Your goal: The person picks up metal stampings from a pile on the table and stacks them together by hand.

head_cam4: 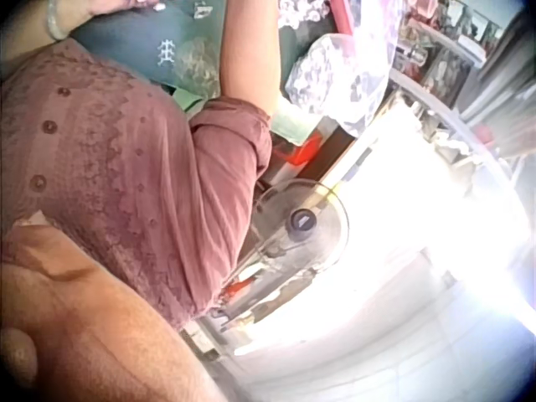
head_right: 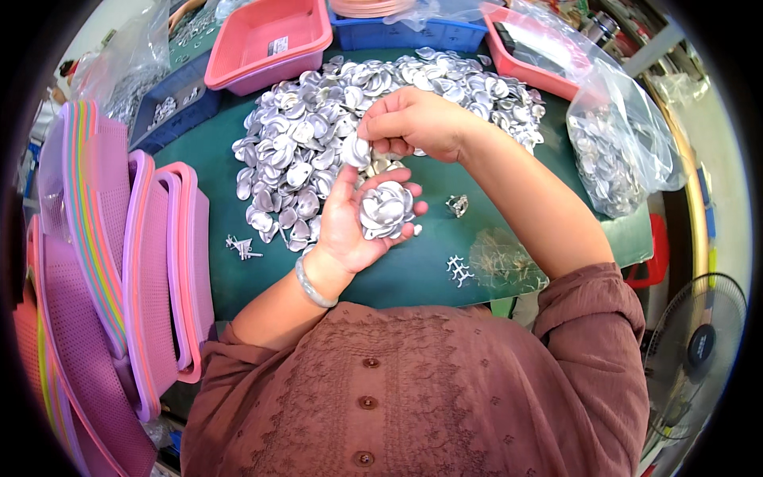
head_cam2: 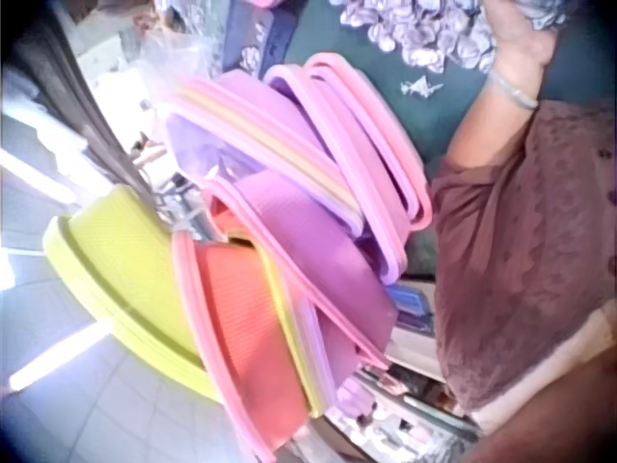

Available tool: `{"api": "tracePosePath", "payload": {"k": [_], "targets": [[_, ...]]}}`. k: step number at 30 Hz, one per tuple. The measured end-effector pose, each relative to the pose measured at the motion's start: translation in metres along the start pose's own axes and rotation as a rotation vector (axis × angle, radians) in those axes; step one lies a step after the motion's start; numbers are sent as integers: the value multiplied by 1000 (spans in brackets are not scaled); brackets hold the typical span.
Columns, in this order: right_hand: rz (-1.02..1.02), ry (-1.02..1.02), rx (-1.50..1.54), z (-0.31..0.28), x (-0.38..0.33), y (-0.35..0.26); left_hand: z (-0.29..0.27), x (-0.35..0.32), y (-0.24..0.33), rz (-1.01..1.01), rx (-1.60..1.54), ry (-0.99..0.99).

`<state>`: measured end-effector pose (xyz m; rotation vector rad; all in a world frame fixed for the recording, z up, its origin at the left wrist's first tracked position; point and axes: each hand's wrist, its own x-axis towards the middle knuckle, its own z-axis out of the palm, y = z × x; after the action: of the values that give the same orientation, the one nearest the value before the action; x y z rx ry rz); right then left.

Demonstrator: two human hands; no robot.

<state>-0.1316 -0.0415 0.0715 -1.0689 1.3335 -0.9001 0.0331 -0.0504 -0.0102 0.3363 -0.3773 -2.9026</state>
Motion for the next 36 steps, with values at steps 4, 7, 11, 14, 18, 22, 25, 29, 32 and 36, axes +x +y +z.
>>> {"api": "tracePosePath", "payload": {"k": [4, 7, 11, 14, 18, 22, 25, 29, 32, 36], "targets": [[-45, -97, -246, -1, -32, 3, 1, 4, 0, -5, -62, -49], [-230, -12, -456, 5, -55, 8, 7, 6, -4, -48, 19, 33], [-402, 287, -613, -11, -107, 21, 31, 21, -15, -137, 90, 81], [-450, 514, -536, -38, -145, 48, 66, 45, -23, -198, 137, 157], [-313, 677, -344, -61, -193, 81, 130, 104, -34, -242, 252, -5], [-290, 796, -228, -61, -227, 102, 217, 196, -70, -34, 428, -154], [-289, 806, -140, -60, -246, 112, 266, 247, -100, -146, 521, -310], [-251, 810, -170, -60, -258, 115, 286, 251, -116, -57, 710, -370], [-271, 797, -208, -65, -257, 118, 270, 255, -104, -2, 802, -285], [-329, 778, -293, -65, -242, 120, 239, 225, -66, 50, 930, -271]]}}
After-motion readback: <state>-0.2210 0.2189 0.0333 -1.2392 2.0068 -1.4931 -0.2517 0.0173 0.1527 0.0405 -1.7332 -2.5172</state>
